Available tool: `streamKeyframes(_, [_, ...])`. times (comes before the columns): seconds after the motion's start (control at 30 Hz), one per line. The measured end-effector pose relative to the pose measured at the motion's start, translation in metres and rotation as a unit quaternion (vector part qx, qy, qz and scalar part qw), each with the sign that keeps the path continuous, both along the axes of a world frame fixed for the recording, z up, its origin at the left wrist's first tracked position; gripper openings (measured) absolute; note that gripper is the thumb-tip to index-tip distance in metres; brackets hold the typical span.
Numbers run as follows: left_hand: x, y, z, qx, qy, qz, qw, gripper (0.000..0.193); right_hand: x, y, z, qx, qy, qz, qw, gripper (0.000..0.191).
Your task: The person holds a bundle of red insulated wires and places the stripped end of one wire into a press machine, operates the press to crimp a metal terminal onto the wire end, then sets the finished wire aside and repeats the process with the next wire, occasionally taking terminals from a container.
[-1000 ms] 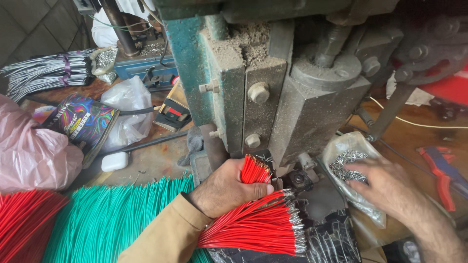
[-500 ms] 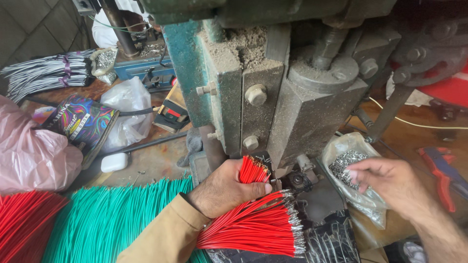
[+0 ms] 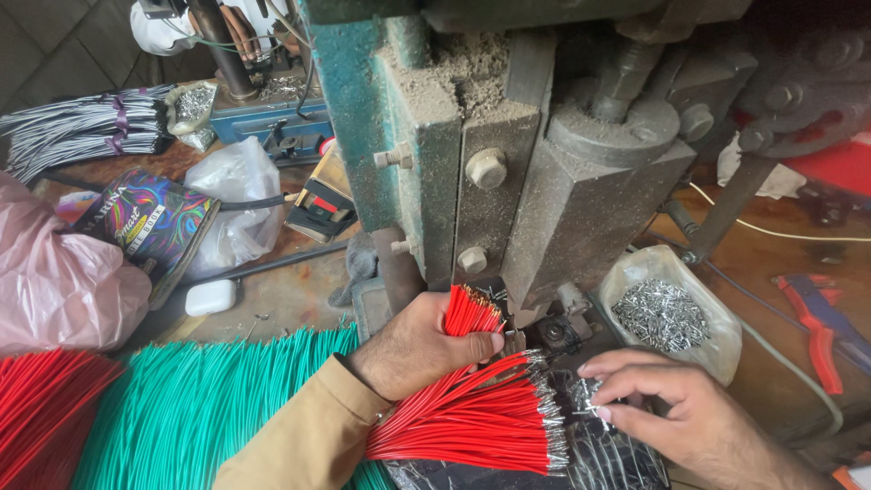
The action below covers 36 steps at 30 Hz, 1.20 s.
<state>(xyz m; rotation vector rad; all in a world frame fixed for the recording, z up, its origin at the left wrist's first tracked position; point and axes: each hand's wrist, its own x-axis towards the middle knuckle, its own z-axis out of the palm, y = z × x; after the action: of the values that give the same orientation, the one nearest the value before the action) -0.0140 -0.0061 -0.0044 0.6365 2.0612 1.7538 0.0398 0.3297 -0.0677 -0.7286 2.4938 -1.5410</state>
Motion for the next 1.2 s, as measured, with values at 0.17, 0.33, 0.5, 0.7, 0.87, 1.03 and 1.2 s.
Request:
streamKeyframes(0.17, [-0.003, -0.002, -0.006, 0.015, -0.005, -0.013, 1.000, 0.018, -0.011, 0.007, -0.022, -0.262, -0.113, 0.027, 0.958, 0.005])
streamKeyframes(0.33, [-0.004, -0.001, -0.009, 0.035, -0.010, -0.020, 0.999, 0.019, -0.021, -0.010, -0.028, -0.298, -0.163, -0.060, 0.938, 0.005])
streamKeyframes(0.5, [-0.004, -0.002, -0.007, 0.034, -0.017, -0.019, 0.999, 0.016, -0.029, -0.050, -0.006, -0.180, -0.045, -0.167, 0.968, 0.017])
streamKeyframes(0.7, [-0.002, -0.002, -0.002, -0.006, -0.020, 0.014, 1.000, 0.012, -0.033, -0.088, 0.007, -0.180, 0.016, -0.137, 0.974, 0.015])
streamKeyframes(0.87, [-0.003, -0.001, -0.003, 0.015, -0.041, 0.021, 0.999, 0.013, -0.043, -0.088, 0.008, -0.121, -0.008, -0.145, 0.982, 0.011])
streamKeyframes(1.03, [-0.003, -0.001, -0.003, -0.006, -0.032, 0.025, 0.999, 0.013, -0.046, -0.088, 0.007, -0.104, -0.033, -0.131, 0.985, 0.011])
streamKeyframes(1.2, [-0.001, 0.000, 0.001, -0.017, -0.027, 0.029, 0.999, 0.014, -0.048, -0.087, 0.006, -0.113, -0.010, -0.118, 0.987, 0.010])
